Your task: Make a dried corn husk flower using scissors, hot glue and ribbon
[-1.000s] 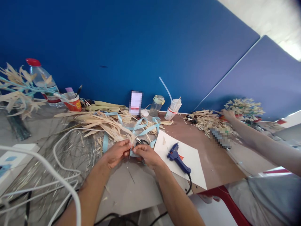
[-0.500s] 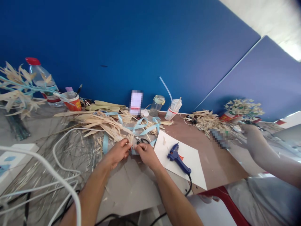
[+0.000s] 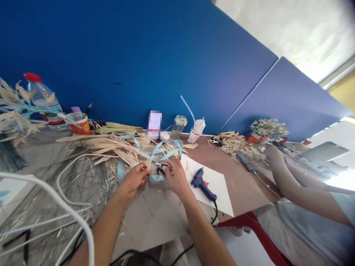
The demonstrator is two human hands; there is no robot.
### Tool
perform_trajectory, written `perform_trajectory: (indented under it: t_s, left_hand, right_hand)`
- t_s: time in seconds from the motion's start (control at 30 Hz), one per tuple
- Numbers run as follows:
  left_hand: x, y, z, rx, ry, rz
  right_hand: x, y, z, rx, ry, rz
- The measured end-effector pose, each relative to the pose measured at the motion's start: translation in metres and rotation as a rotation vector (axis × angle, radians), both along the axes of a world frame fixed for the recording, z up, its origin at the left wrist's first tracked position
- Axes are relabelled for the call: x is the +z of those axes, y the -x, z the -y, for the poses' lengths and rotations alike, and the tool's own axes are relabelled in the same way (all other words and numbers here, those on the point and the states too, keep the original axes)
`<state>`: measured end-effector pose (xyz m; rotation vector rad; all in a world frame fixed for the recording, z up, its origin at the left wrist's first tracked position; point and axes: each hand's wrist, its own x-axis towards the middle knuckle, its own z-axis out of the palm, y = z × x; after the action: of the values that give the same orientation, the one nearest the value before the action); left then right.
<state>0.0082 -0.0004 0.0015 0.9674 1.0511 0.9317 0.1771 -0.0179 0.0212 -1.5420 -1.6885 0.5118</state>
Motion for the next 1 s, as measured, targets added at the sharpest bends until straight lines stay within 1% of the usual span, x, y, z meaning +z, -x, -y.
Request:
perform_trajectory:
  t_s: [0.1, 0.17, 0.23, 0.3, 0.37, 0.43, 0.5, 0.67, 0.73, 0.83, 0.9, 0.93, 1.0]
  left_hand:
    - [-0.002, 0.001, -0.001, 0.015, 0.009, -0.002]
    - [-0.003, 0.001, -0.001, 0.029, 0.001, 0.009]
    - [-0.003, 0.001, -0.001, 0.025, -0.010, 0.023]
    - [-0.003, 0.001, -0.001, 0.010, -0.022, 0.019]
    - [-0.003, 0.000, -0.001, -0.001, -0.034, 0.003]
    - [-0.002, 0.000, 0.000, -0.007, -0.043, -0.005]
    - [-0.001, 0.000, 0.000, -0.007, -0.045, -0.001]
    - [-0.002, 0.000, 0.001, -0.009, -0.050, 0.006]
    - [-0.004, 0.000, 0.000, -0.005, -0.061, 0.008]
    - [-0.008, 0.000, -0.001, 0.013, -0.076, 0.011]
    - [-0.010, -0.001, -0.001, 0.017, -0.077, 0.008]
    - [-0.011, -0.001, -0.002, 0.017, -0.077, 0.007]
    - [-0.011, -0.002, -0.002, 0.013, -0.074, 0.001]
  right_hand:
    - [0.018, -0.030, 0.012, -0.004, 0.028, 0.045]
    - [0.022, -0.060, 0.025, -0.060, 0.045, 0.134]
    - [0.016, -0.092, 0.039, -0.159, 0.070, 0.281]
    - [0.003, -0.121, 0.052, -0.253, 0.126, 0.406]
    - [-0.011, -0.142, 0.060, -0.299, 0.179, 0.507]
    - [-0.022, -0.152, 0.063, -0.295, 0.234, 0.561]
    - [-0.026, -0.154, 0.061, -0.277, 0.285, 0.581]
    - [-0.022, -0.149, 0.049, -0.249, 0.392, 0.589]
    - [-0.021, -0.149, 0.048, -0.217, 0.364, 0.557]
    - [-0.023, -0.153, 0.050, -0.212, 0.210, 0.414]
    - [-0.021, -0.156, 0.053, -0.256, 0.117, 0.240]
    - [-0.019, -0.157, 0.055, -0.288, 0.107, 0.125]
    - [-0.012, -0.156, 0.058, -0.333, 0.149, -0.164]
